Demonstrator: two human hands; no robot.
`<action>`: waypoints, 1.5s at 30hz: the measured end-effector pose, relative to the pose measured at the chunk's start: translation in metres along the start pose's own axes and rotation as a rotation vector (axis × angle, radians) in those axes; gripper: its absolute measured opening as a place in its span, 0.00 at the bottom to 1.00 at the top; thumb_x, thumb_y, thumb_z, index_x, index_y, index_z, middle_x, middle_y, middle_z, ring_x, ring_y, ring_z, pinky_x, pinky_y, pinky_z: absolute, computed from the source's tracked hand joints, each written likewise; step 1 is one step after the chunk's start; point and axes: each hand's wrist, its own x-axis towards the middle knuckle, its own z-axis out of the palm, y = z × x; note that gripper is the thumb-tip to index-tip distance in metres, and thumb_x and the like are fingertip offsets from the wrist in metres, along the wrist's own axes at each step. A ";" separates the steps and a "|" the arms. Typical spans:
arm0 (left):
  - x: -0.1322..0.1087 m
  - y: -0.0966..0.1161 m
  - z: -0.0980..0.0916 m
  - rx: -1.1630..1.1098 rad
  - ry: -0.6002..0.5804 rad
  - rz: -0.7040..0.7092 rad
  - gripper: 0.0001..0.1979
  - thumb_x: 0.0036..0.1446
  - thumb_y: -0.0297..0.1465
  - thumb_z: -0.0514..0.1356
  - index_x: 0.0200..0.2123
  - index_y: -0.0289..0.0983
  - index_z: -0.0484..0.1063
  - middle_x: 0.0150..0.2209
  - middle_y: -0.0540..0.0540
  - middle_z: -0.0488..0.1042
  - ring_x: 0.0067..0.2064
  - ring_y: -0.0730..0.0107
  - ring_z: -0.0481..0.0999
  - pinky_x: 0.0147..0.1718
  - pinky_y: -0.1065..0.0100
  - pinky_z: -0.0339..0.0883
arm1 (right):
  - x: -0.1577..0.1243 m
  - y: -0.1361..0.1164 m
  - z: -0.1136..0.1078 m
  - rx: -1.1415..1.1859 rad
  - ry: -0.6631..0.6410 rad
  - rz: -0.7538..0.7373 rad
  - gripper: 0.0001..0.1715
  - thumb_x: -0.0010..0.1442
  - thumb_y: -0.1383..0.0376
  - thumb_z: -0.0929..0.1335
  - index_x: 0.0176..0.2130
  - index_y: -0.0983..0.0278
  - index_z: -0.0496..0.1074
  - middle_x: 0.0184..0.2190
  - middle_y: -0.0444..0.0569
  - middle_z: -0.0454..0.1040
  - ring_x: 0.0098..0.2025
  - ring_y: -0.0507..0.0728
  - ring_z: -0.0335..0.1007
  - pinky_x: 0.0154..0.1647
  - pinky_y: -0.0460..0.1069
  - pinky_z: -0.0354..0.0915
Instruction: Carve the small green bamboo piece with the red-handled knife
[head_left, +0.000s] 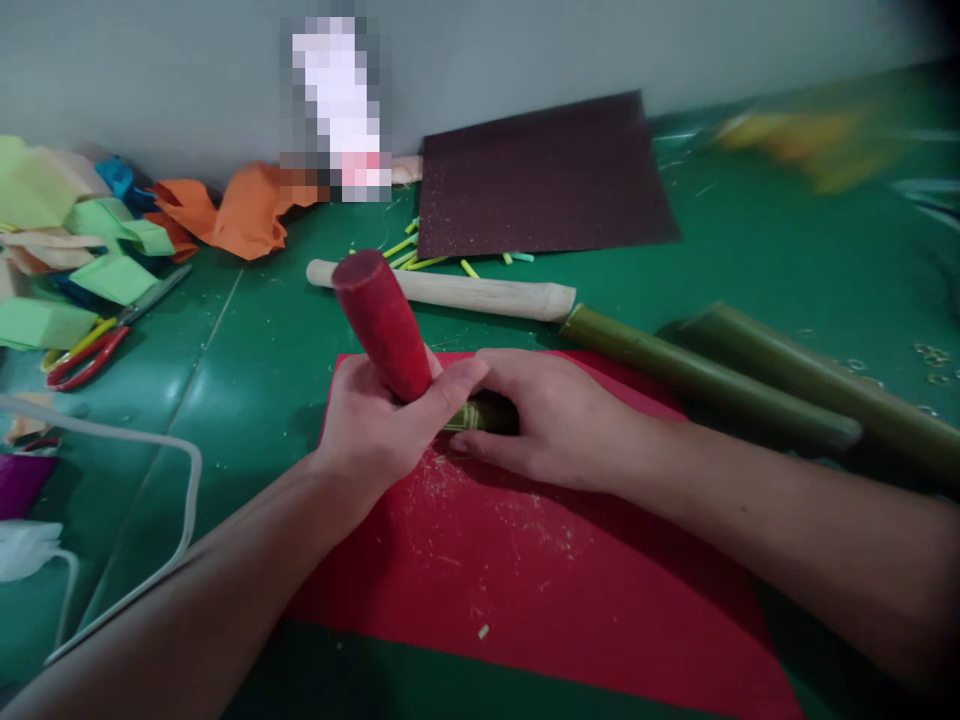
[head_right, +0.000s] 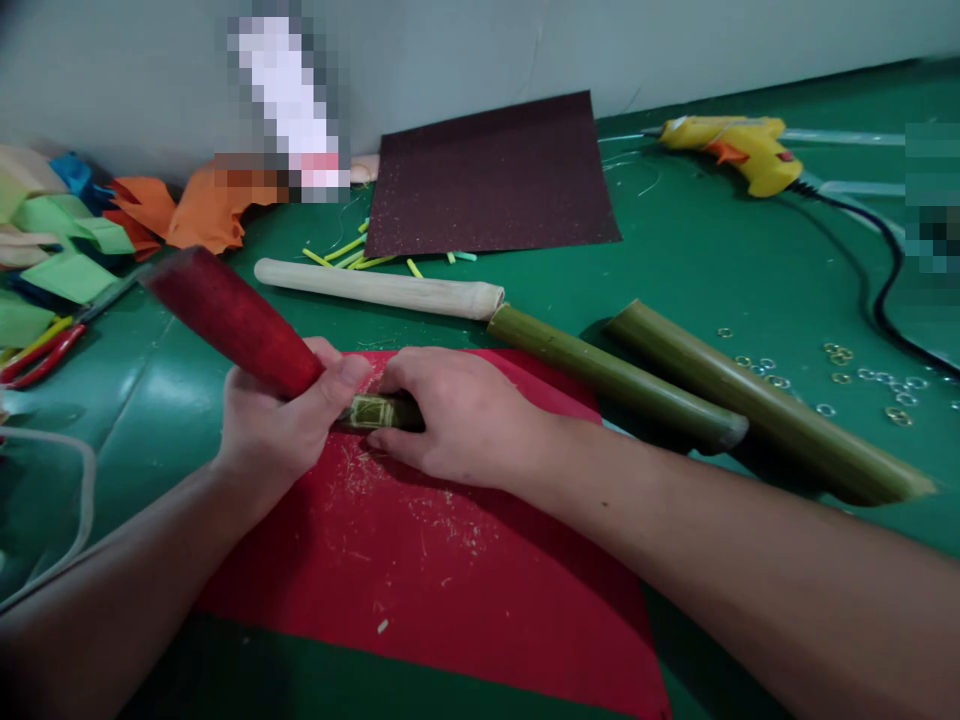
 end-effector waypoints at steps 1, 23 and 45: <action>-0.001 0.001 0.000 0.039 -0.004 0.010 0.18 0.51 0.39 0.67 0.17 0.38 0.65 0.17 0.53 0.66 0.22 0.75 0.67 0.21 0.74 0.64 | 0.000 0.000 0.000 0.000 0.006 -0.006 0.18 0.56 0.58 0.72 0.45 0.63 0.75 0.43 0.51 0.79 0.43 0.60 0.74 0.42 0.52 0.66; 0.009 -0.016 -0.002 -0.071 0.008 0.054 0.08 0.53 0.27 0.57 0.23 0.39 0.72 0.30 0.49 0.74 0.37 0.67 0.76 0.39 0.67 0.73 | 0.001 0.000 -0.001 -0.026 -0.006 0.008 0.17 0.55 0.57 0.72 0.44 0.61 0.75 0.42 0.48 0.78 0.40 0.58 0.73 0.40 0.50 0.64; 0.013 -0.014 -0.008 -0.186 -0.113 -0.187 0.08 0.52 0.31 0.58 0.24 0.38 0.73 0.27 0.49 0.73 0.33 0.68 0.72 0.33 0.70 0.68 | 0.003 0.000 -0.004 -0.049 -0.032 -0.003 0.18 0.56 0.57 0.73 0.44 0.63 0.75 0.44 0.49 0.78 0.43 0.59 0.74 0.43 0.51 0.65</action>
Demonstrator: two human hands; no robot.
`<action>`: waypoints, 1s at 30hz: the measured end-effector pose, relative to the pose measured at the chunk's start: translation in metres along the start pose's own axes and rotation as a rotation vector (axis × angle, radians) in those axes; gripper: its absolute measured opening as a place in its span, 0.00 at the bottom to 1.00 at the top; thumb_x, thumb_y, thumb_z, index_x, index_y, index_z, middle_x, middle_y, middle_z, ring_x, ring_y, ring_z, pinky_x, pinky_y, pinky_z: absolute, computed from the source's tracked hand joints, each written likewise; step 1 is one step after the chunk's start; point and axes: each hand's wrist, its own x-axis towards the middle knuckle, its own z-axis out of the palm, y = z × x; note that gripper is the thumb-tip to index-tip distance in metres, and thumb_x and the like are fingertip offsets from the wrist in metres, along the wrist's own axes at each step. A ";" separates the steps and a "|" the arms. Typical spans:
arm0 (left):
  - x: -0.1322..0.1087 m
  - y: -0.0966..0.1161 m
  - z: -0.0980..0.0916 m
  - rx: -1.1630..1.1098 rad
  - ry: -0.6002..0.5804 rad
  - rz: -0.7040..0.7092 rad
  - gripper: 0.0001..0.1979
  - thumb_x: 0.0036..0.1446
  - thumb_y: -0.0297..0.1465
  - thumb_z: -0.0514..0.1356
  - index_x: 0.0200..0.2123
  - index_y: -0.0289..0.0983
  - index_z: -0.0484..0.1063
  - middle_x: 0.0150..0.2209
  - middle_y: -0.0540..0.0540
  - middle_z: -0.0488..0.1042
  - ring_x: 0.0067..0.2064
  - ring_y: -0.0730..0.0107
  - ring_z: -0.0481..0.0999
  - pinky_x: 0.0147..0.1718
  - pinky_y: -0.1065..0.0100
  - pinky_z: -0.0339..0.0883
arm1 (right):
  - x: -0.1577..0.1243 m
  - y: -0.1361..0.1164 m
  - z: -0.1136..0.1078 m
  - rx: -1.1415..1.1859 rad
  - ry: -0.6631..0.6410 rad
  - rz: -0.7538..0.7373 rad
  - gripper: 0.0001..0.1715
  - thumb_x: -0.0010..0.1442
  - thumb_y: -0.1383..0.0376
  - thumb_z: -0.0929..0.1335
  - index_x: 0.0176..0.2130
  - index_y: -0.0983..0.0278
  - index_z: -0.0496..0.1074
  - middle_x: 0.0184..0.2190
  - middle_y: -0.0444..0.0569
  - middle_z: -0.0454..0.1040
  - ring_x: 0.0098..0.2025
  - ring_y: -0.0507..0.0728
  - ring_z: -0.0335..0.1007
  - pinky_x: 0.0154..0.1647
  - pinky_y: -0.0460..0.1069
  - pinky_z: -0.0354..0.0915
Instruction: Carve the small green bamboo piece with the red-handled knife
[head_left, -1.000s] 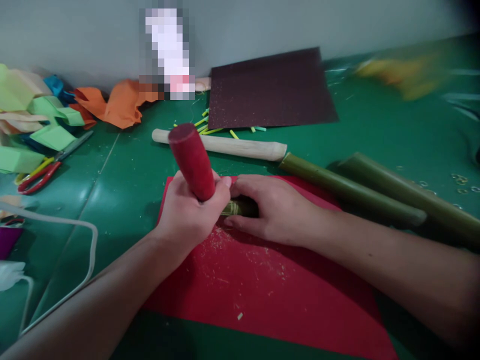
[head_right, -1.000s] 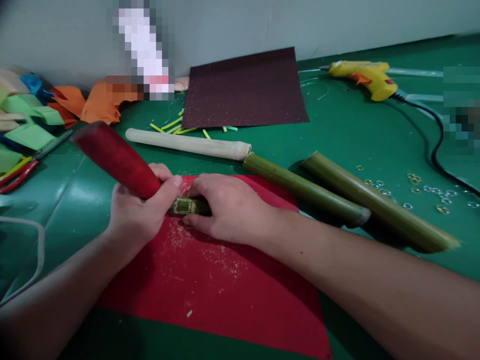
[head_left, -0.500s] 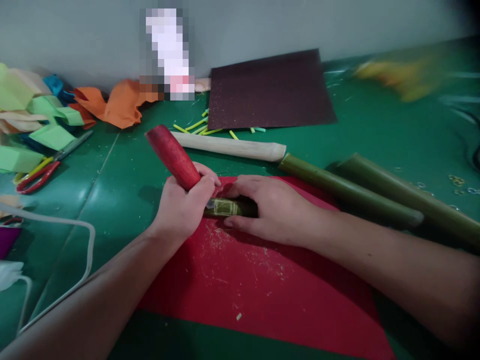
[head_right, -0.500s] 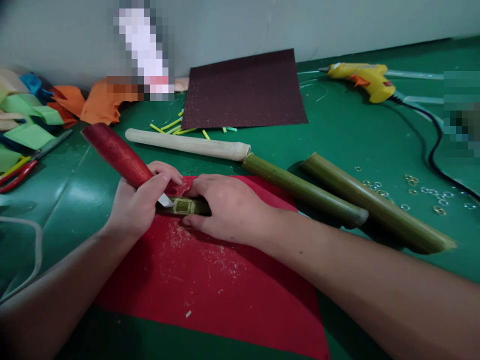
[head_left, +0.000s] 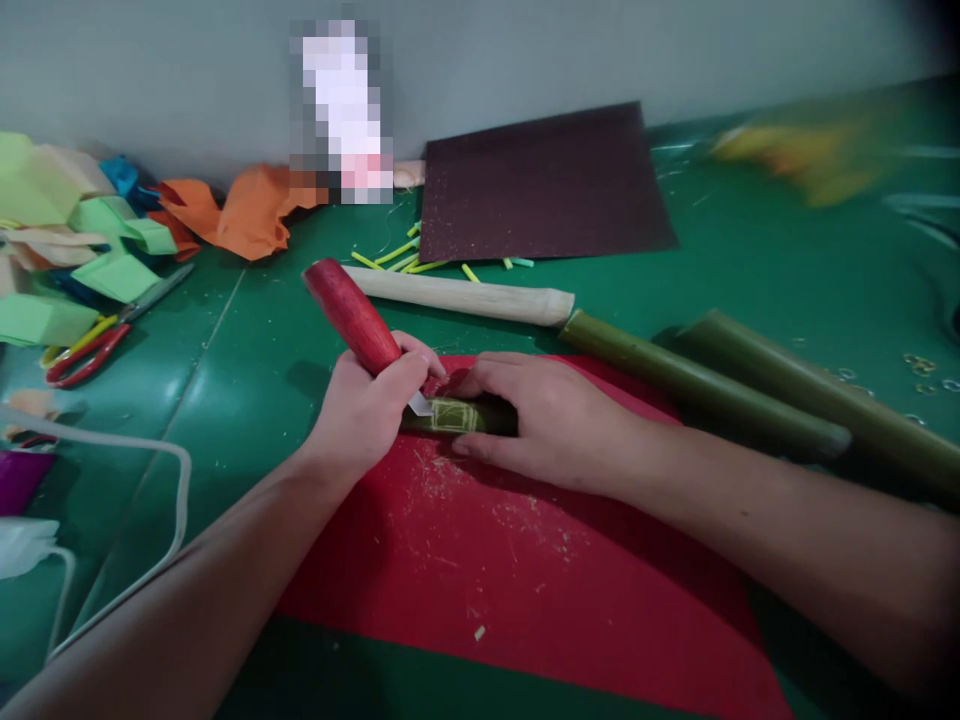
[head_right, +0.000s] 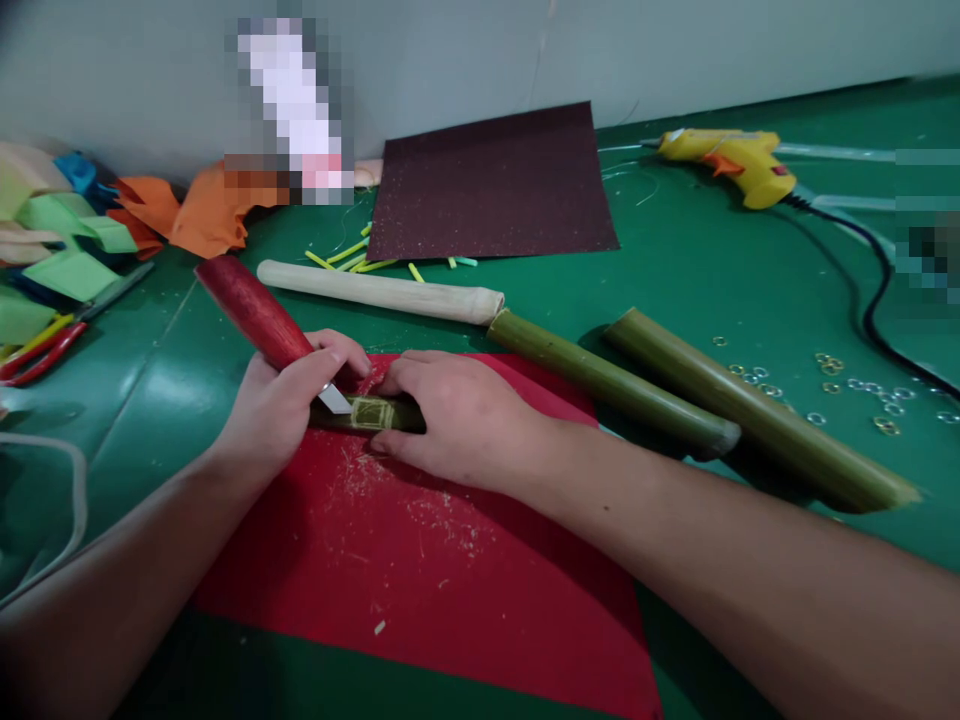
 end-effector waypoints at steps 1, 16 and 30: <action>0.000 0.000 -0.001 0.005 -0.005 -0.003 0.08 0.52 0.31 0.58 0.23 0.38 0.73 0.27 0.49 0.73 0.33 0.68 0.72 0.33 0.70 0.68 | 0.000 0.000 0.000 -0.005 0.001 0.001 0.18 0.55 0.57 0.73 0.44 0.62 0.75 0.43 0.49 0.79 0.42 0.59 0.74 0.42 0.51 0.65; 0.002 0.001 -0.004 0.047 -0.010 0.014 0.08 0.53 0.30 0.59 0.23 0.37 0.73 0.26 0.49 0.74 0.32 0.69 0.73 0.33 0.70 0.69 | -0.001 0.000 0.000 -0.011 0.007 -0.016 0.17 0.55 0.58 0.73 0.44 0.63 0.75 0.42 0.49 0.78 0.41 0.58 0.73 0.40 0.51 0.64; -0.018 0.005 0.009 0.007 0.209 0.183 0.21 0.55 0.37 0.61 0.13 0.39 0.63 0.15 0.53 0.61 0.18 0.76 0.60 0.19 0.69 0.62 | -0.002 -0.002 0.000 0.049 0.011 -0.005 0.12 0.57 0.59 0.72 0.39 0.64 0.74 0.38 0.49 0.77 0.37 0.55 0.71 0.37 0.49 0.62</action>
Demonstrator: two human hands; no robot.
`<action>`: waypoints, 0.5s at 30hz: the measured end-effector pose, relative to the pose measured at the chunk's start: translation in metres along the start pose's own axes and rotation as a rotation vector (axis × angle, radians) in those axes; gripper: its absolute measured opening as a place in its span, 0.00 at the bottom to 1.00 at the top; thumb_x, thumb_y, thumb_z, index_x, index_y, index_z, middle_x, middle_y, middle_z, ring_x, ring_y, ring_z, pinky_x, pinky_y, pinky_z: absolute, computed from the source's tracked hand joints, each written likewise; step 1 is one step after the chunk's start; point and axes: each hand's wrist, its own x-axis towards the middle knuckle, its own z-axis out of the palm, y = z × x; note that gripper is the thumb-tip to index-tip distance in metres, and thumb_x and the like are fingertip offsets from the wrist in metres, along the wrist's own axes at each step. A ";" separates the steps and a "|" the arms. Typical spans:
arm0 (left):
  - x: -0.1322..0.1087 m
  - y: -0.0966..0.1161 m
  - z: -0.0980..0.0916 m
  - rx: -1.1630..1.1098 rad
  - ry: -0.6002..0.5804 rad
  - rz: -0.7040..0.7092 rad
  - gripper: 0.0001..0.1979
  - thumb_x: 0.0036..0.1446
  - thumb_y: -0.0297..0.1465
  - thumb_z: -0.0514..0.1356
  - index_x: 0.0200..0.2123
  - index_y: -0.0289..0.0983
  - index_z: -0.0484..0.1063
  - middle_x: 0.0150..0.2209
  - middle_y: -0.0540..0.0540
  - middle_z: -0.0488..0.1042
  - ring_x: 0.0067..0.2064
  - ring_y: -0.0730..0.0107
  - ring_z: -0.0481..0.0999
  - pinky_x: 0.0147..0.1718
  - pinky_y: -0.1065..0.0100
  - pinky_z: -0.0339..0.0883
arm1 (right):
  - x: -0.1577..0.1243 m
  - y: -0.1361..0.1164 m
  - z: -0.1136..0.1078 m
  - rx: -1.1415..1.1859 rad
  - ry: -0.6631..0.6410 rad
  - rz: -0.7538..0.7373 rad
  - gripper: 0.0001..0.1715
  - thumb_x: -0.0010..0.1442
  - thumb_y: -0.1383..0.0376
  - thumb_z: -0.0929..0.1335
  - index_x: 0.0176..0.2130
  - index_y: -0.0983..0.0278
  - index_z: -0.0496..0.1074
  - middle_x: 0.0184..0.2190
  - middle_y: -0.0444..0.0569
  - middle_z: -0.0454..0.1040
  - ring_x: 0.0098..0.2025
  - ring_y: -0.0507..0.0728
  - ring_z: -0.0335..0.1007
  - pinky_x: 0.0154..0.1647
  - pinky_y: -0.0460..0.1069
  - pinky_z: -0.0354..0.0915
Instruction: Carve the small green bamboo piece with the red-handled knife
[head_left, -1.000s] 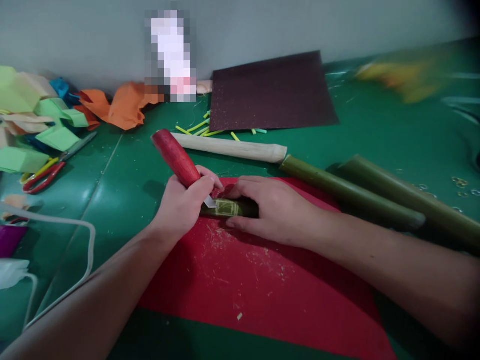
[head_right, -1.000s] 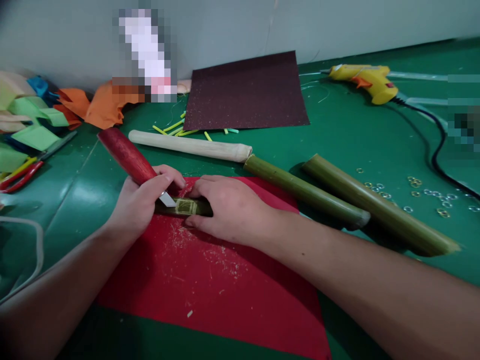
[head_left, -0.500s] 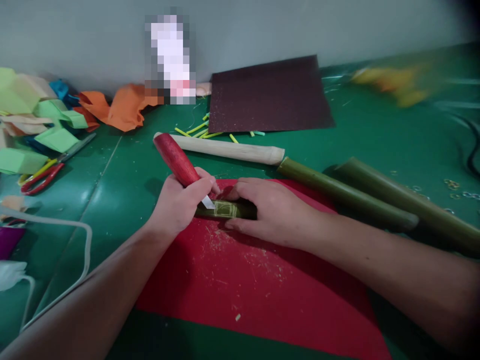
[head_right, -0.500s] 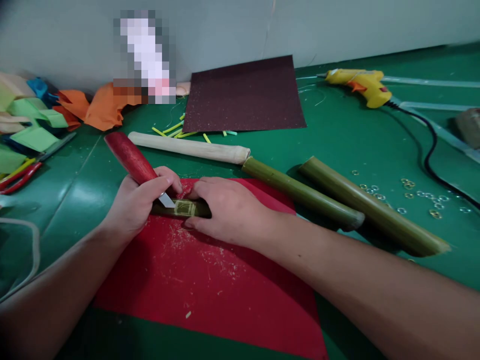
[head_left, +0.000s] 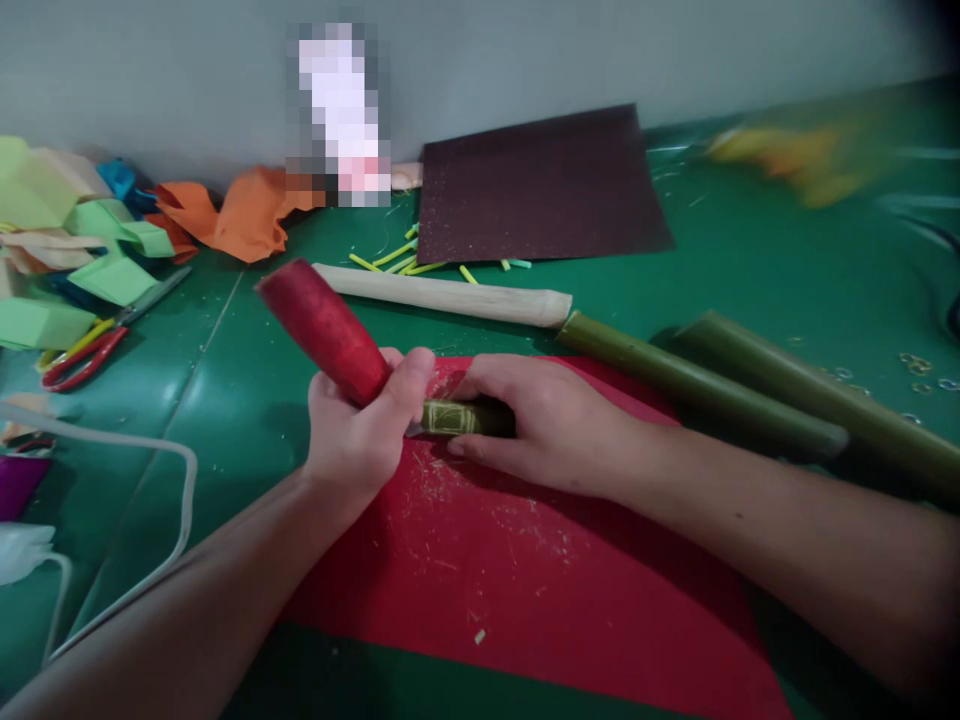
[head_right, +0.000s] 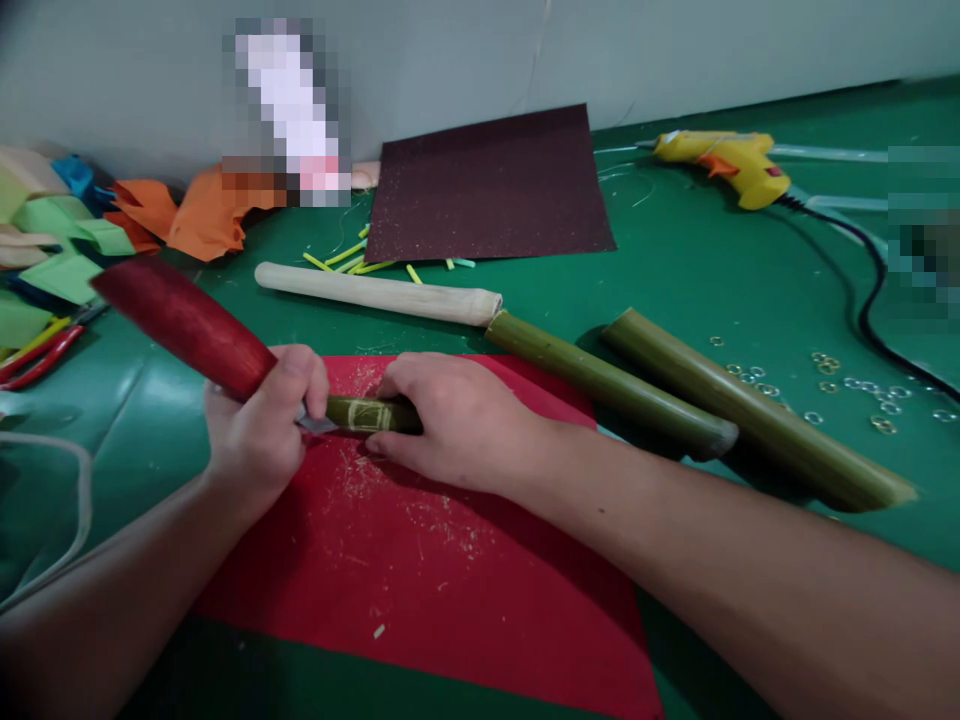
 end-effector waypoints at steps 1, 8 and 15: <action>0.001 0.001 0.001 -0.008 -0.012 -0.020 0.21 0.55 0.39 0.62 0.13 0.39 0.63 0.15 0.53 0.61 0.18 0.77 0.59 0.19 0.70 0.61 | 0.000 0.000 0.000 0.001 -0.004 0.000 0.12 0.57 0.59 0.72 0.40 0.63 0.75 0.38 0.49 0.77 0.38 0.56 0.72 0.38 0.49 0.63; 0.004 0.003 0.005 0.082 -0.076 -0.070 0.16 0.50 0.35 0.65 0.15 0.39 0.66 0.16 0.53 0.67 0.20 0.75 0.66 0.22 0.70 0.66 | -0.001 -0.001 0.000 0.009 0.012 0.007 0.14 0.57 0.59 0.72 0.43 0.60 0.76 0.41 0.49 0.78 0.44 0.59 0.73 0.43 0.50 0.65; 0.004 -0.004 0.004 0.066 -0.057 -0.076 0.13 0.47 0.33 0.67 0.17 0.38 0.69 0.16 0.55 0.68 0.18 0.77 0.67 0.19 0.75 0.66 | -0.001 -0.001 0.000 0.020 -0.001 0.010 0.13 0.56 0.59 0.72 0.41 0.61 0.75 0.42 0.50 0.78 0.45 0.59 0.73 0.44 0.50 0.65</action>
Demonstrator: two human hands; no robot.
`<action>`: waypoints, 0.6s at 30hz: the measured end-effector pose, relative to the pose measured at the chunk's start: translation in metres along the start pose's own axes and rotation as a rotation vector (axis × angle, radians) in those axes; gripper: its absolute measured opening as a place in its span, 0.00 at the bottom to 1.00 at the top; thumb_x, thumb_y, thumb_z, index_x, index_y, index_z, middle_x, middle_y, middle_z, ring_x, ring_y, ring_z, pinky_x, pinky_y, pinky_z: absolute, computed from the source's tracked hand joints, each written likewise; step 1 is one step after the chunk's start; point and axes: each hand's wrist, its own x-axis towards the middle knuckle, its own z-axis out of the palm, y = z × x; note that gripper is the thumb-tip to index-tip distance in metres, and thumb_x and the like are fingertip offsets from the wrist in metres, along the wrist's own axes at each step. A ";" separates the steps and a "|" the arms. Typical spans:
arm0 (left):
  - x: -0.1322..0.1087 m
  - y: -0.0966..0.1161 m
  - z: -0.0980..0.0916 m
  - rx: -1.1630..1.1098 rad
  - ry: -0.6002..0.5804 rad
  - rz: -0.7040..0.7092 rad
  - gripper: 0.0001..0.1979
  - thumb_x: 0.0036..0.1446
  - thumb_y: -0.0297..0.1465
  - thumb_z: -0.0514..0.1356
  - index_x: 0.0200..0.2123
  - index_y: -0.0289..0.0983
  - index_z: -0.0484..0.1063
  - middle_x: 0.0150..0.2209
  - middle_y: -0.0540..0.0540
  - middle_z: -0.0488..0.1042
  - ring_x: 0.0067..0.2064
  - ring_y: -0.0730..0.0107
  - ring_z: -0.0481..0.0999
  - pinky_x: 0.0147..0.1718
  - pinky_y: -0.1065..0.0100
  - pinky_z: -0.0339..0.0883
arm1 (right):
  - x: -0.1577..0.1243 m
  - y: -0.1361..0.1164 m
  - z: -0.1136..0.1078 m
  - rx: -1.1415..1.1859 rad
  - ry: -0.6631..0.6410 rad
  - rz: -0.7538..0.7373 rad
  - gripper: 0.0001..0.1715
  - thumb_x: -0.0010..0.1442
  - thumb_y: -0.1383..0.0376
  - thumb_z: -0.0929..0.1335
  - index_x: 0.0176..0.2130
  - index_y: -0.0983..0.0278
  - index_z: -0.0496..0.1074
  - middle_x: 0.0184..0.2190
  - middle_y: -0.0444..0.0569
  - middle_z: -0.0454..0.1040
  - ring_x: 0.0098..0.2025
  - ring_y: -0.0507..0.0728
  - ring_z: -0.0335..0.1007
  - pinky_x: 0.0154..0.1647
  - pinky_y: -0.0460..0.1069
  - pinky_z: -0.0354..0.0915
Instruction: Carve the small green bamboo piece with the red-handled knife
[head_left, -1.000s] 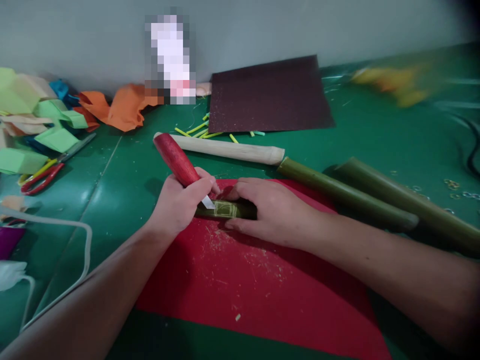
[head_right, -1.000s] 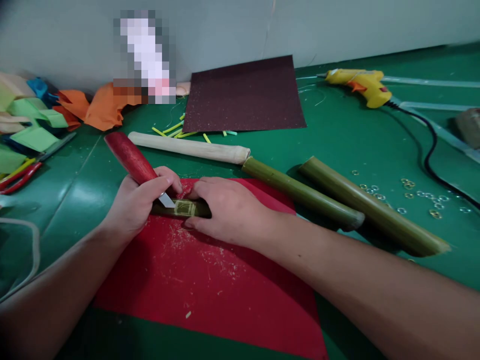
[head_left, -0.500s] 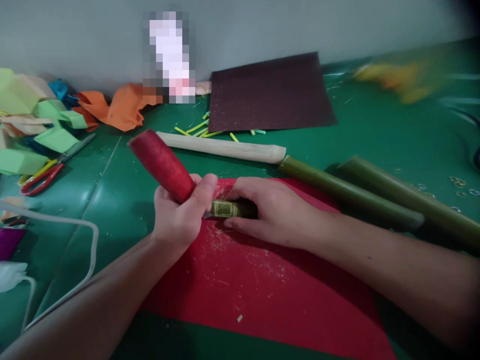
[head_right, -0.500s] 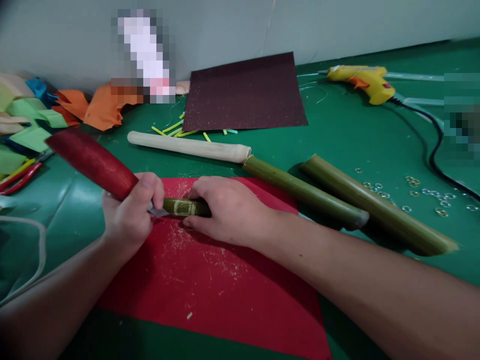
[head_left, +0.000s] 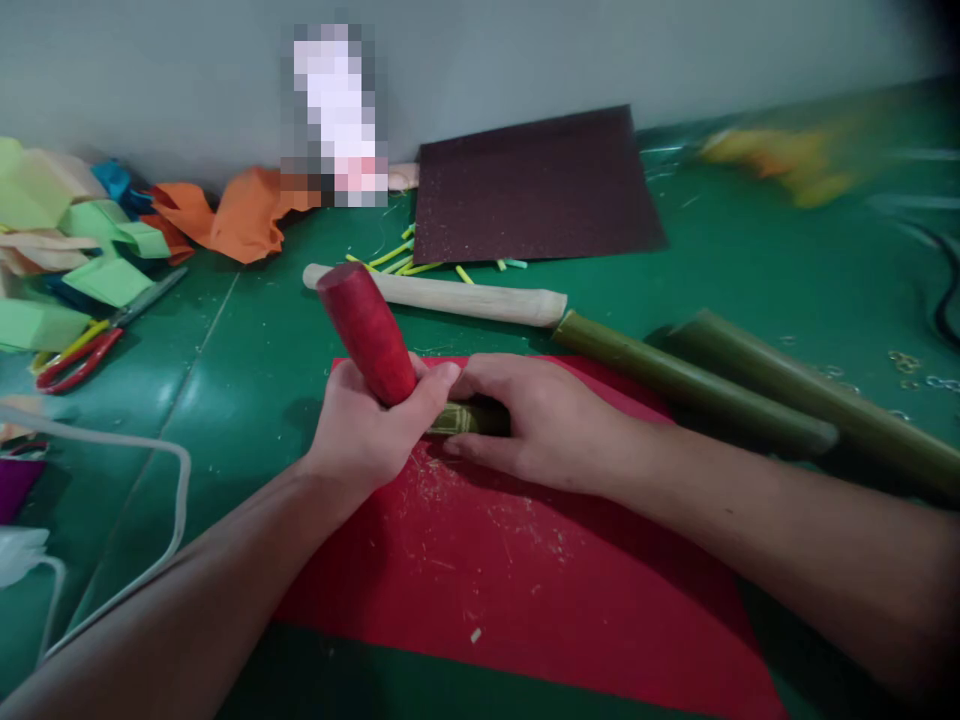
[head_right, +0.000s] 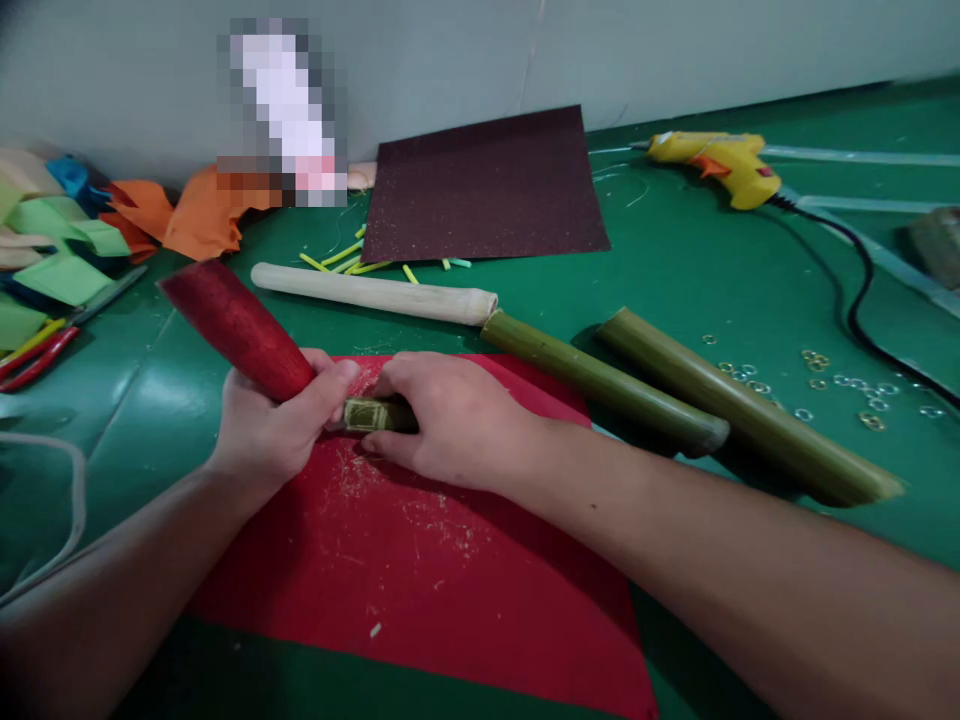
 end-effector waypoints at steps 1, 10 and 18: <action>0.000 -0.001 0.000 0.004 0.000 0.016 0.13 0.47 0.33 0.68 0.17 0.38 0.69 0.16 0.55 0.68 0.18 0.77 0.67 0.18 0.75 0.66 | 0.000 0.000 0.000 0.002 0.001 0.002 0.13 0.57 0.59 0.72 0.41 0.61 0.75 0.42 0.50 0.78 0.44 0.59 0.73 0.44 0.50 0.65; 0.000 -0.005 -0.002 0.024 0.013 0.178 0.11 0.50 0.32 0.68 0.20 0.39 0.71 0.18 0.55 0.72 0.21 0.76 0.73 0.21 0.76 0.70 | 0.000 0.002 0.002 -0.001 0.016 -0.006 0.13 0.57 0.59 0.71 0.41 0.62 0.74 0.42 0.50 0.78 0.43 0.58 0.73 0.42 0.50 0.64; 0.004 -0.005 0.002 -0.056 0.149 0.175 0.11 0.50 0.34 0.69 0.22 0.39 0.71 0.17 0.56 0.68 0.19 0.80 0.66 0.21 0.76 0.67 | 0.002 0.003 0.003 -0.058 0.012 0.020 0.15 0.56 0.57 0.72 0.41 0.63 0.75 0.38 0.49 0.77 0.37 0.56 0.71 0.37 0.49 0.62</action>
